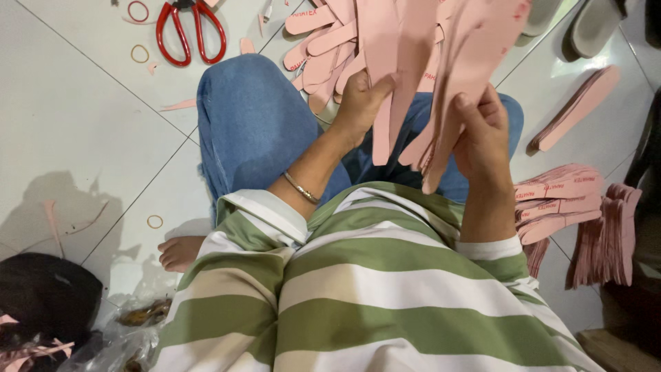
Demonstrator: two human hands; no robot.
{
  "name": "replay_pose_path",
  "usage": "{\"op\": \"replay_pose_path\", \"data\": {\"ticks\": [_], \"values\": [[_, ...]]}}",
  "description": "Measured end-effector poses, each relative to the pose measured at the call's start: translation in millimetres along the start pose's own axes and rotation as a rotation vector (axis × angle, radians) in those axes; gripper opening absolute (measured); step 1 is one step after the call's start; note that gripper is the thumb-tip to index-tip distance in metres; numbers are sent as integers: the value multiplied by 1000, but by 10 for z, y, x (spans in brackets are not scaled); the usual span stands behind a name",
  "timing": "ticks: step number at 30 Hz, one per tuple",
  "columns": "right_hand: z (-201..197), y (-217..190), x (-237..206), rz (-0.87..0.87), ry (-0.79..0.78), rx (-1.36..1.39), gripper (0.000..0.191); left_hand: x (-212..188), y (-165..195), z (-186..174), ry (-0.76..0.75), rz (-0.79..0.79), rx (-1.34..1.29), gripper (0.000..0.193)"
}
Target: The person sits on the floor and repeatedly picks up pink shoe insoles from a pile, aligns them, and stacks them into a neat pile. The person handles the insoles by hand, turning them over and arranging them one by one.
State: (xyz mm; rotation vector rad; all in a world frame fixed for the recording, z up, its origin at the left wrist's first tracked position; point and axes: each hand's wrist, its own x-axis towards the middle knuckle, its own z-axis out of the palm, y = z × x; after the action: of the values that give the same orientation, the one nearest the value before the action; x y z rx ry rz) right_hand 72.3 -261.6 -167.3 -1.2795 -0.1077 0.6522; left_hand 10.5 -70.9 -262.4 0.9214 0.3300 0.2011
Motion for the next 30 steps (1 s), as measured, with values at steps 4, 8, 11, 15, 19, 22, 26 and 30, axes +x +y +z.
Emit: {"op": "replay_pose_path", "data": {"ticks": [4,8,11,15,19,22,26,30], "values": [[29,311,72,56,-14,-190,27,-79,-23,63,-87,179,217,20],[-53,358,17,87,17,60,31,-98,25,22,-92,-74,117,27],[-299,-21,-119,-105,119,-139,29,-51,51,-79,17,-225,220,36],[-603,-384,-506,-200,368,-804,31,-14,4,-189,172,63,946,74],[-640,17,-379,-158,358,-1725,32,-62,-61,-193,117,78,1007,98],[-730,206,-329,-199,430,-1578,34,-145,-69,-95,5,102,744,99],[-648,168,-305,-122,230,-788,46,-268,-12,97,-234,-86,342,99],[42,465,-389,-133,-112,-419,80,-340,75,228,-408,-227,-139,77]]}}
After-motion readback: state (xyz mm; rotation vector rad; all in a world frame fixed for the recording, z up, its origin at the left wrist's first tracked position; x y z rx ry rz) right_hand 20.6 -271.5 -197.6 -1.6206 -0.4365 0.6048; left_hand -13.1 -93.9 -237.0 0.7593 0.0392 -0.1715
